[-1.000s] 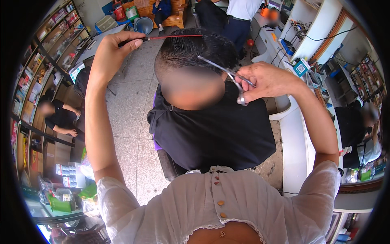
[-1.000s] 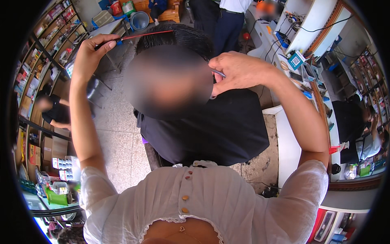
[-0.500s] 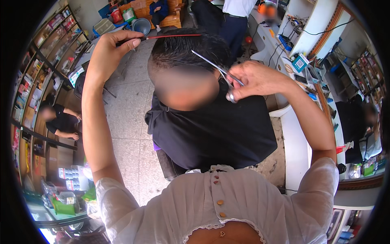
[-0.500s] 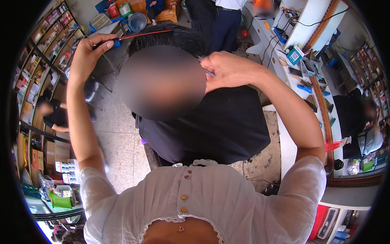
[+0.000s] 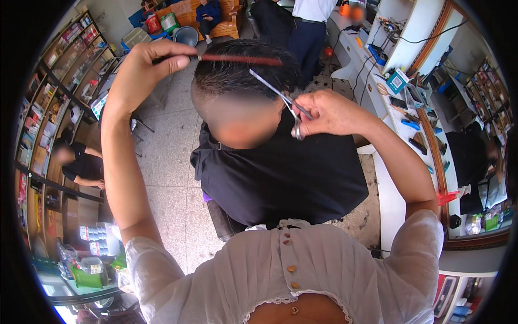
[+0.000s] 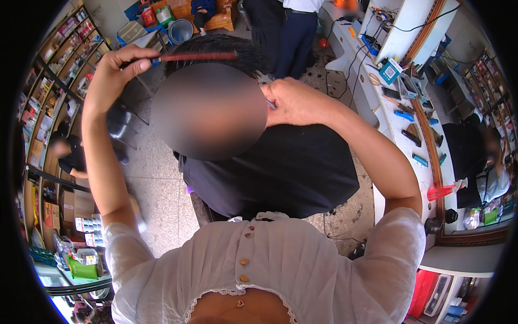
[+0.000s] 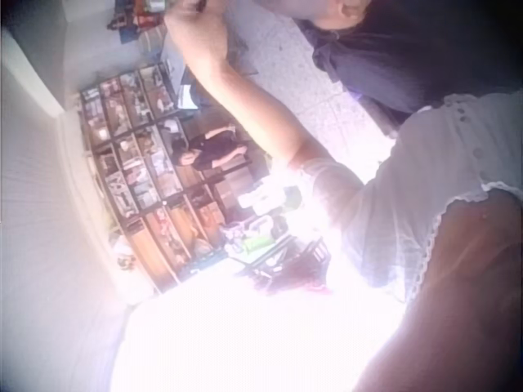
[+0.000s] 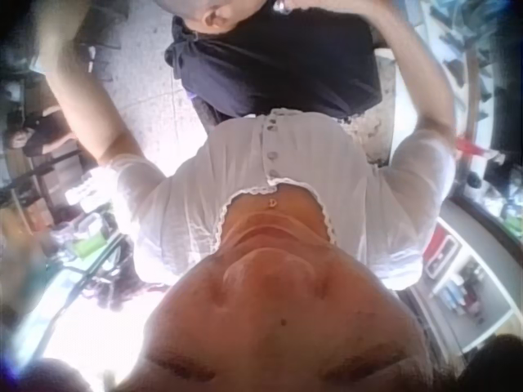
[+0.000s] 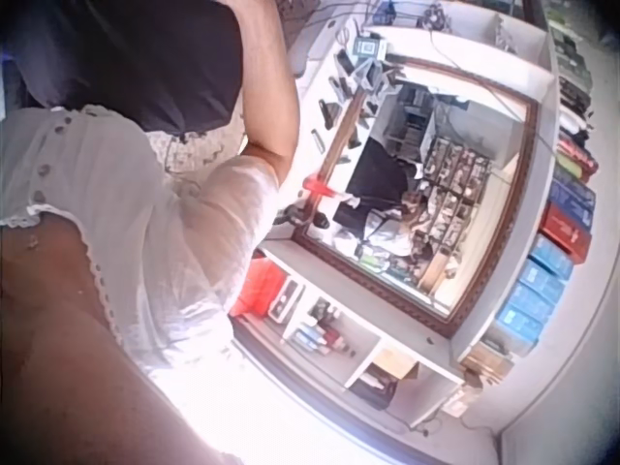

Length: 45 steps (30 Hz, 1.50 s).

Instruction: The person uses electric clippers to trim the sides and back of a seated client's head, then switches to a comb and scissors to refine the top and sides. They spray water on the hair and continue trimming with scissors, finishing with a hairdryer.

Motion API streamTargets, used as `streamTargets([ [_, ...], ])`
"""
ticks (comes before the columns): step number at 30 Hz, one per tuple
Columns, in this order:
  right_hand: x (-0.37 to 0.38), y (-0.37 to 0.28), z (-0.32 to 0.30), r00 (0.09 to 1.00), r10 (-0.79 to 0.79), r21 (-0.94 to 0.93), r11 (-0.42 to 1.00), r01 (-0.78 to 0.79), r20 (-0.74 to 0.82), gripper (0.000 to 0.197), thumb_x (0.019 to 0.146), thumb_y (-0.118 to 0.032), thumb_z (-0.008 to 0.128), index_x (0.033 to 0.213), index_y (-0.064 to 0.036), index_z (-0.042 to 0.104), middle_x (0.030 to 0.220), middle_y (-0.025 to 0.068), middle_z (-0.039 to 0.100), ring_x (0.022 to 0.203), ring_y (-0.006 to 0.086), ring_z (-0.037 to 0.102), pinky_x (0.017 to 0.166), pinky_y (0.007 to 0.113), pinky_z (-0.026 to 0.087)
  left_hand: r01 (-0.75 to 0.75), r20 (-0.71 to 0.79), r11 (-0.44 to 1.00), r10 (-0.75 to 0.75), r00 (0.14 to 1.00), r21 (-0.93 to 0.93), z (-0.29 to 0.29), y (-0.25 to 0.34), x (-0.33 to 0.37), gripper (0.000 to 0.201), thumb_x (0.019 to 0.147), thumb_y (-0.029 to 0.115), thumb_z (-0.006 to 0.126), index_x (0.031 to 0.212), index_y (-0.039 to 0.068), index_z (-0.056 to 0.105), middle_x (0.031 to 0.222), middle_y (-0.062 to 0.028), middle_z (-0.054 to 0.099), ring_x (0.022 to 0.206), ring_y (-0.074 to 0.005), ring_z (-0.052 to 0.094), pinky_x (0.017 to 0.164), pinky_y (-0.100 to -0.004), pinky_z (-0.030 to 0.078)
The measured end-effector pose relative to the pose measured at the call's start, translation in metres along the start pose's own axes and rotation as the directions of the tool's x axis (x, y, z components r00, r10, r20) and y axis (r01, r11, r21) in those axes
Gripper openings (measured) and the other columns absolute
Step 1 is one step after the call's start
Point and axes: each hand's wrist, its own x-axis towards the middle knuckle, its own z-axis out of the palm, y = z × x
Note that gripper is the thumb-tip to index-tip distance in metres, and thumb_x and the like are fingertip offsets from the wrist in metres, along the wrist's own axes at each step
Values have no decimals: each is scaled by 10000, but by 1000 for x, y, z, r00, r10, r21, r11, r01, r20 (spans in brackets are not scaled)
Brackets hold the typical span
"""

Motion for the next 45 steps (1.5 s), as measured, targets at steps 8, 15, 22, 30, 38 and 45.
streamTargets([
  [8,-9,25,5,1000,-7,239,971,14,-31,213,799,-88,625,964,1,525,823,45,618,699,108,597,606,231,479,15,-68,984,-3,998,178,7,0,5,197,803,89,640,990,34,665,850,-61,622,860,-170,553,810,-282,412],
  [15,7,23,9,999,-43,199,979,46,-22,118,808,-84,574,899,-13,551,753,20,598,638,97,570,574,224,468,14,85,999,-17,996,33,6,16,5,204,796,89,645,984,11,658,831,-55,615,853,-169,548,806,-282,414],
  [22,-11,39,14,999,-29,322,946,34,-18,173,824,-68,594,964,1,521,830,42,609,725,110,603,639,230,485,-81,-58,955,101,993,285,15,11,8,209,782,80,652,986,37,663,844,-62,613,865,-185,545,810,-297,410],
  [30,5,44,5,997,-75,347,935,75,-13,157,828,-56,554,978,-13,560,826,37,622,676,89,592,574,219,468,-42,186,992,19,982,121,13,33,16,211,756,45,658,964,6,656,840,-64,623,847,-199,543,802,-294,411],
  [38,-20,54,31,995,-87,396,913,97,-44,273,758,-199,711,864,-16,537,701,-4,540,601,77,485,569,209,409,-88,-35,928,108,994,362,29,29,21,204,769,75,657,969,34,658,855,-81,619,862,-227,544,821,-312,408],
  [45,7,55,10,996,-88,419,904,87,-16,164,811,-10,535,975,-3,546,847,45,623,710,96,586,614,223,463,-4,185,993,-19,983,122,23,43,24,207,766,70,661,969,25,658,858,-85,619,848,-230,547,820,-301,408],
])
